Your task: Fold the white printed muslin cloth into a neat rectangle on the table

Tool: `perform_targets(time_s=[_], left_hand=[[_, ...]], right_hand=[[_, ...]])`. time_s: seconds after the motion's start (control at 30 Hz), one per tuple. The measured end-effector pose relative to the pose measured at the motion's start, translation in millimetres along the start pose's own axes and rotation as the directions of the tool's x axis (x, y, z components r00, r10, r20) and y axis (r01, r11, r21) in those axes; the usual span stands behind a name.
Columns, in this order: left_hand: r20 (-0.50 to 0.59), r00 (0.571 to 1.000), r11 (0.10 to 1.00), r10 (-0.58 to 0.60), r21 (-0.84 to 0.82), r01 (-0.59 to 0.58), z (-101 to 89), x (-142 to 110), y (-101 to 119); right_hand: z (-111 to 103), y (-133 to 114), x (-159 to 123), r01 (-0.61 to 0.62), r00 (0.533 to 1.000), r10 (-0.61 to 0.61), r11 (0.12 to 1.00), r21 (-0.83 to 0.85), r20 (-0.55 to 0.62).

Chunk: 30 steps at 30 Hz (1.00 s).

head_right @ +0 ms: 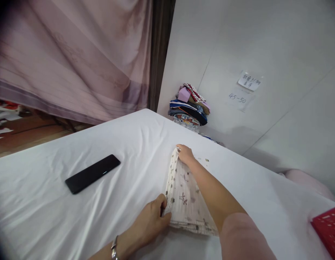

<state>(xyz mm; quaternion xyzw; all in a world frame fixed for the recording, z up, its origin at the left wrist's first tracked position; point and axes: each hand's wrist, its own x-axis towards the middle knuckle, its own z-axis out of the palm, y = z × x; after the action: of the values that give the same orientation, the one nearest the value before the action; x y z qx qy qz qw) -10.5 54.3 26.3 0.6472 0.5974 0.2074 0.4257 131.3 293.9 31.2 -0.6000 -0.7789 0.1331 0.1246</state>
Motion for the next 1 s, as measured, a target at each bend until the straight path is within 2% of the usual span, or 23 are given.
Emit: perform_targets(time_s=[0.13,0.3,0.5,0.73,0.8,0.9,1.0], left_hand=[[-0.004,1.000,1.000,-0.003,-0.007,0.003,1.0,-0.1,-1.0],[-0.015,1.000,1.000,-0.007,-0.011,0.007,1.3,0.4,-1.5],[0.004,1.000,1.000,-0.028,-0.005,0.028,0.6,1.9,-0.5],[-0.027,1.000,1.000,-0.001,-0.006,0.001,5.1,2.7,-4.3],[-0.032,0.999,1.000,0.000,0.001,0.000,6.3,3.2,-5.4],[-0.024,1.000,1.000,0.005,0.015,-0.005,6.7,4.2,-6.0],[-0.015,1.000,1.000,0.003,0.019,-0.002,5.4,5.0,-5.8]], right_hand=[[-0.8,4.5,1.4,-0.031,0.999,0.032,0.999,-0.012,0.017],[13.2,7.7,1.1,0.003,1.000,-0.003,1.000,0.016,0.026],[17.9,9.7,-4.8,0.053,0.998,-0.054,0.998,-0.034,-0.029],[13.1,6.4,-34.9,-0.002,0.988,-0.028,0.981,-0.195,-0.149],[17.7,0.9,-46.4,0.044,0.990,-0.073,0.973,-0.225,-0.123],[28.2,-8.8,-56.3,0.125,0.992,-0.129,0.974,-0.191,-0.009],[34.1,-15.6,-54.7,0.120,0.992,-0.111,0.978,-0.173,0.060]])
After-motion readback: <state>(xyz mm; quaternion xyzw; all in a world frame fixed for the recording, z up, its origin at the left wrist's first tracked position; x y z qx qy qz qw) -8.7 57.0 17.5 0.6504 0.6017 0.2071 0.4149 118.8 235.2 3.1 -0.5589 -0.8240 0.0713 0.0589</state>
